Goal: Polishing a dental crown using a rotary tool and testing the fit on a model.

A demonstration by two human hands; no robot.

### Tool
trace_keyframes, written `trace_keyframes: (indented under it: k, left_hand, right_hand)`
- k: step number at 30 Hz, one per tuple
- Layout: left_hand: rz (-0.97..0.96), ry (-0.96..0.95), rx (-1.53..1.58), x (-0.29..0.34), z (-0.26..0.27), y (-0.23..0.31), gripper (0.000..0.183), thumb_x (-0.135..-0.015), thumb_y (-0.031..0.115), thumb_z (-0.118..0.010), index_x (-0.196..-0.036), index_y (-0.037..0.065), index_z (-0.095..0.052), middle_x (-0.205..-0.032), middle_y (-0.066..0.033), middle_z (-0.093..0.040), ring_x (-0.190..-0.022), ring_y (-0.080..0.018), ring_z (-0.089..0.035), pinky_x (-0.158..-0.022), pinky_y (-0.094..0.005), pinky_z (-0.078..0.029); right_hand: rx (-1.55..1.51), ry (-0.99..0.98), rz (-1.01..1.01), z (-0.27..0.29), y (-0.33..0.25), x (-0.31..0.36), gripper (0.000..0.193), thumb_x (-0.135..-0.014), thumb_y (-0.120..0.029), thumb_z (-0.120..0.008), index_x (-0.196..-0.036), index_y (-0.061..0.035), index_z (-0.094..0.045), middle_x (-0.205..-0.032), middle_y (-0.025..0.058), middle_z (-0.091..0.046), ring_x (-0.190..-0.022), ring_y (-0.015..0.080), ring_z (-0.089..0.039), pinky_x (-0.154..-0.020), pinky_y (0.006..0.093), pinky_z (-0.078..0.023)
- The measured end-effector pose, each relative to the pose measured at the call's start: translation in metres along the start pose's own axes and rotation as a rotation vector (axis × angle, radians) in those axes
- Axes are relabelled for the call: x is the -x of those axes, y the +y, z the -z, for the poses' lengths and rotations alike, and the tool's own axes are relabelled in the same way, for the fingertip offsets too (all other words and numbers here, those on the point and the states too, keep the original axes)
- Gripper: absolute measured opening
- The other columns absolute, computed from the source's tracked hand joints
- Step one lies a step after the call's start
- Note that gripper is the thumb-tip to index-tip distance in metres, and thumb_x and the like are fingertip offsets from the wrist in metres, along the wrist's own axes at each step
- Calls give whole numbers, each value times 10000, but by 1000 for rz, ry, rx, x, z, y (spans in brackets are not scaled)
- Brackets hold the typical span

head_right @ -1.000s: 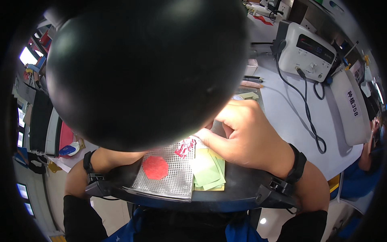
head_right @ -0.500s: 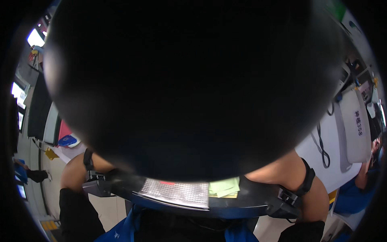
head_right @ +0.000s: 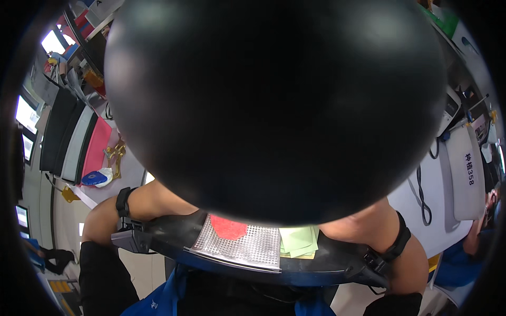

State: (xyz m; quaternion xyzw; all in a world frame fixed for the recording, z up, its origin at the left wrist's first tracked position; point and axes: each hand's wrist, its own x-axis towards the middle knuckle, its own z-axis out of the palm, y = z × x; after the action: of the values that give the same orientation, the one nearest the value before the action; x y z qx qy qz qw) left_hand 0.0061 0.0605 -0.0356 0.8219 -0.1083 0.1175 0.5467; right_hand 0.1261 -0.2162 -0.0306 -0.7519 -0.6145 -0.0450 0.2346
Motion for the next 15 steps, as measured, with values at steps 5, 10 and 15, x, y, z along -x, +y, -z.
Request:
trace_keyframes:
  k: [5,10,15]
  left_hand:
    - [16,36,-19,2,3,-6,122,-909,95,-743,-1010,35,-777,-565,49,-532,-473,2,-386,-463,-227,-303]
    - [-88,-30,-37,-7,-9,-3,58,-901,83,-743,-890,26,-744,-525,55,-471,-470,-3,-370,-449,-248,-278]
    - [-61,-35,-8,0,-10,2,100,-936,102,-712,-912,13,-752,-538,49,-497,-482,0,-386,-454,-252,-267]
  right_hand:
    - [-215,289,-37,-15,13,-14,214,-727,-15,-836,-935,-22,-787,-1017,122,-768,-907,287,-746,-848,381,-586]
    - [-20,267,-22,15,-18,-18,223,-702,-20,-837,-917,-13,-776,-983,137,-767,-863,319,-754,-810,390,-596]
    - [103,249,94,5,-2,-19,276,-714,-15,-762,-990,-13,-763,-976,137,-750,-893,336,-733,-857,408,-590]
